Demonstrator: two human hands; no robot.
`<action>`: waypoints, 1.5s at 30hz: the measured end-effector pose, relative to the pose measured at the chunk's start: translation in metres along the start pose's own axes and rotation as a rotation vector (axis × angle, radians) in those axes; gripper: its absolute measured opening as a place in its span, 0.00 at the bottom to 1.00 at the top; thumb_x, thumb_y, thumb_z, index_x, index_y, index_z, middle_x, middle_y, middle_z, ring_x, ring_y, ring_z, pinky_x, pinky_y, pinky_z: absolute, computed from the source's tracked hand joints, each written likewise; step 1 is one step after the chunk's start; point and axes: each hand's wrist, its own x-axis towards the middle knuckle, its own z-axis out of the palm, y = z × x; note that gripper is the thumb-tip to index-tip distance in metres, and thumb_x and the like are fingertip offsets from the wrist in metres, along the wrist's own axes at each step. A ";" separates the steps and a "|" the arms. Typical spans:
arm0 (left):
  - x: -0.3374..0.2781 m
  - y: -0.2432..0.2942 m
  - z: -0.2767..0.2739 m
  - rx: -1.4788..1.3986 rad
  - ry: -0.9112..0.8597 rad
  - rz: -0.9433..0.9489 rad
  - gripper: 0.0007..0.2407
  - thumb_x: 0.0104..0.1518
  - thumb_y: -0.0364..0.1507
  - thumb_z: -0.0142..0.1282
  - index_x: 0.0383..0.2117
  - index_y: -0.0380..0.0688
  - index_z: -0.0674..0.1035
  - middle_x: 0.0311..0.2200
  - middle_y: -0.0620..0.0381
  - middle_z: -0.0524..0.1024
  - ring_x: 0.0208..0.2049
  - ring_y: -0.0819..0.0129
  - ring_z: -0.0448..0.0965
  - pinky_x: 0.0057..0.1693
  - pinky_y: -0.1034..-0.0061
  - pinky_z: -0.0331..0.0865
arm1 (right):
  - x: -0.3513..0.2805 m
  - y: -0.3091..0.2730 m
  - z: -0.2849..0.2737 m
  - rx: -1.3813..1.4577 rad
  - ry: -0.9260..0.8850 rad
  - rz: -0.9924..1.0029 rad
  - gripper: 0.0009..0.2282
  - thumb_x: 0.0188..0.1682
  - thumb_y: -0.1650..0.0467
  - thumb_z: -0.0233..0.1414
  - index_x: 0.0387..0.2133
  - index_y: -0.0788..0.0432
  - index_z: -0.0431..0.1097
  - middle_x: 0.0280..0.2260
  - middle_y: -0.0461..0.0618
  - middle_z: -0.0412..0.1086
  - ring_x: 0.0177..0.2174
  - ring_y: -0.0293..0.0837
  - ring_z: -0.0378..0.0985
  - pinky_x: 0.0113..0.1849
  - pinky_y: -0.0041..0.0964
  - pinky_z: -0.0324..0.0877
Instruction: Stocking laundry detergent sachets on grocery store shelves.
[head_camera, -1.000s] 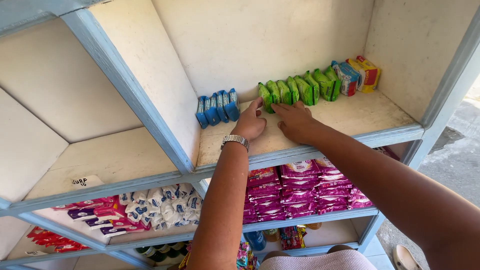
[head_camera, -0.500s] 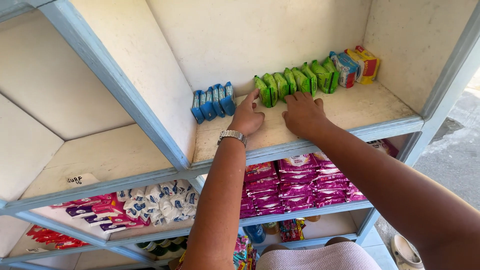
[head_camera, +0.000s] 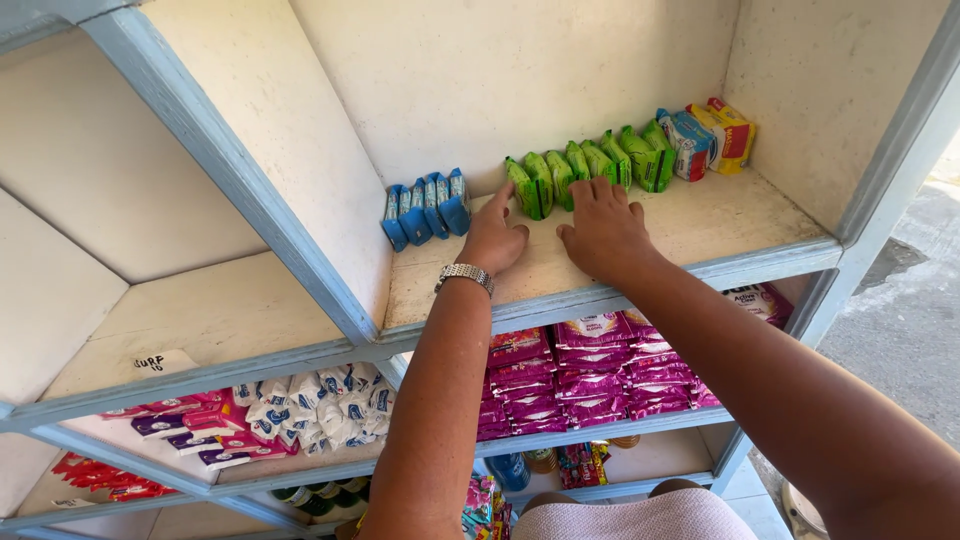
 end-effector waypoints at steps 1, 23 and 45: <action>0.001 0.000 0.000 0.016 -0.021 0.027 0.35 0.53 0.23 0.58 0.70 0.50 0.58 0.62 0.41 0.68 0.62 0.55 0.70 0.64 0.66 0.66 | 0.003 0.002 0.004 0.000 0.009 -0.011 0.25 0.50 0.63 0.55 0.58 0.59 0.57 0.57 0.59 0.57 0.58 0.57 0.58 0.54 0.63 0.57; 0.015 -0.020 0.014 0.192 0.327 0.355 0.34 0.49 0.17 0.57 0.67 0.45 0.60 0.66 0.39 0.59 0.68 0.45 0.54 0.70 0.52 0.49 | -0.001 0.000 0.004 -0.001 0.158 -0.192 0.09 0.48 0.65 0.57 0.37 0.54 0.68 0.41 0.53 0.68 0.48 0.55 0.68 0.47 0.58 0.62; -0.173 0.025 0.012 0.336 0.549 0.490 0.12 0.71 0.33 0.54 0.59 0.51 0.77 0.64 0.56 0.68 0.69 0.55 0.64 0.71 0.55 0.62 | -0.163 0.048 0.052 -0.330 0.434 -0.404 0.25 0.55 0.58 0.50 0.66 0.48 0.60 0.68 0.52 0.51 0.67 0.56 0.49 0.64 0.61 0.45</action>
